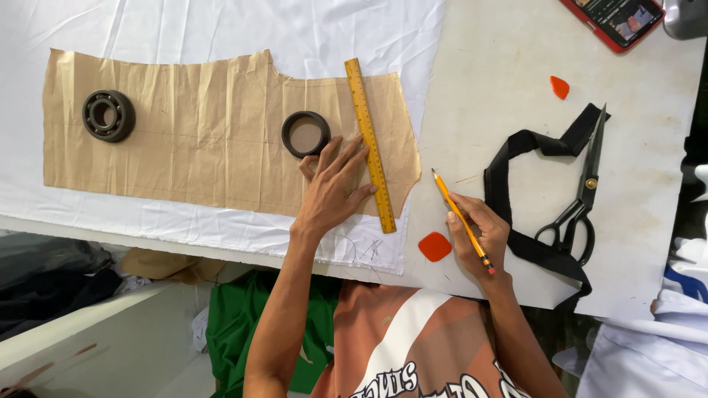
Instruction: The person retrieves a pencil from a drawer and uses a ruler to draw straight lines on a white fabric sheet. They then place a brown paper pattern on the fabric, secure it with tape, and trace the pattern's outline with the pencil.
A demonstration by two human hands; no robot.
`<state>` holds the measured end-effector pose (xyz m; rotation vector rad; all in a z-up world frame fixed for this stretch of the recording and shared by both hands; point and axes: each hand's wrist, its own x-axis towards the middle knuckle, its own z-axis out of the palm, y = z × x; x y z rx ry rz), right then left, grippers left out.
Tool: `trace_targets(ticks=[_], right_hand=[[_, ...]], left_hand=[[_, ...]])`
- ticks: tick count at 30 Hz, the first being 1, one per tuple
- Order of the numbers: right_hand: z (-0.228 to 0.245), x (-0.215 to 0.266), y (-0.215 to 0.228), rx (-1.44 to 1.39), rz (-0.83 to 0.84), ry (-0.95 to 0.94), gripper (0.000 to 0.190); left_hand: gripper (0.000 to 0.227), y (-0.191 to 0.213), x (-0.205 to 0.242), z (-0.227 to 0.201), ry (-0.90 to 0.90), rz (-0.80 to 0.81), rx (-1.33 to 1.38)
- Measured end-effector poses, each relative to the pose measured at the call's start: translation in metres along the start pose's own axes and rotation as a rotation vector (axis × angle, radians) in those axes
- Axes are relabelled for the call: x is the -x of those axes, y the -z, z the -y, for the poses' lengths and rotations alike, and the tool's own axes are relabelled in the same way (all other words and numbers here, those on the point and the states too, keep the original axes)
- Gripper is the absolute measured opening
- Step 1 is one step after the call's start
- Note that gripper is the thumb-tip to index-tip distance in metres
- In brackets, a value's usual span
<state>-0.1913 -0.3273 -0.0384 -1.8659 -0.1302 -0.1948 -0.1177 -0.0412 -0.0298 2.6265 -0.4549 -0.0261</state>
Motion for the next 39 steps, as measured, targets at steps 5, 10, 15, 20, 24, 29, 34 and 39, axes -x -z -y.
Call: trace_targets(ticks=[5,10,15,20,24,29,34,39], right_hand=[[0.001,0.000,0.001,-0.011,-0.005,-0.005,0.028],[0.001,-0.001,0.001,-0.022,-0.007,-0.002,0.028],[0.000,0.000,0.001,-0.038,-0.012,-0.006,0.028],[-0.001,0.000,0.002,-0.025,-0.005,-0.005,0.028],[0.001,-0.001,0.002,-0.032,-0.004,-0.008,0.027],[0.001,0.000,0.002,-0.029,-0.003,-0.005,0.027],[0.002,-0.001,0.002,-0.023,0.002,-0.006,0.027],[0.003,-0.002,0.002,-0.018,-0.001,-0.005,0.028]], left_hand=[[0.065,0.002,-0.001,-0.001,0.008,0.008,0.014],[0.065,0.002,-0.001,-0.001,0.010,0.012,0.014],[0.064,0.003,-0.001,-0.004,-0.003,-0.006,-0.031],[0.062,0.006,-0.004,-0.008,-0.017,-0.012,-0.103],[0.060,0.009,-0.008,-0.009,-0.045,-0.029,-0.125],[0.065,0.011,-0.012,-0.008,-0.041,-0.010,-0.151],[0.076,0.021,-0.018,-0.016,0.002,0.025,-0.139],[0.089,0.021,-0.021,-0.013,0.011,0.115,-0.138]])
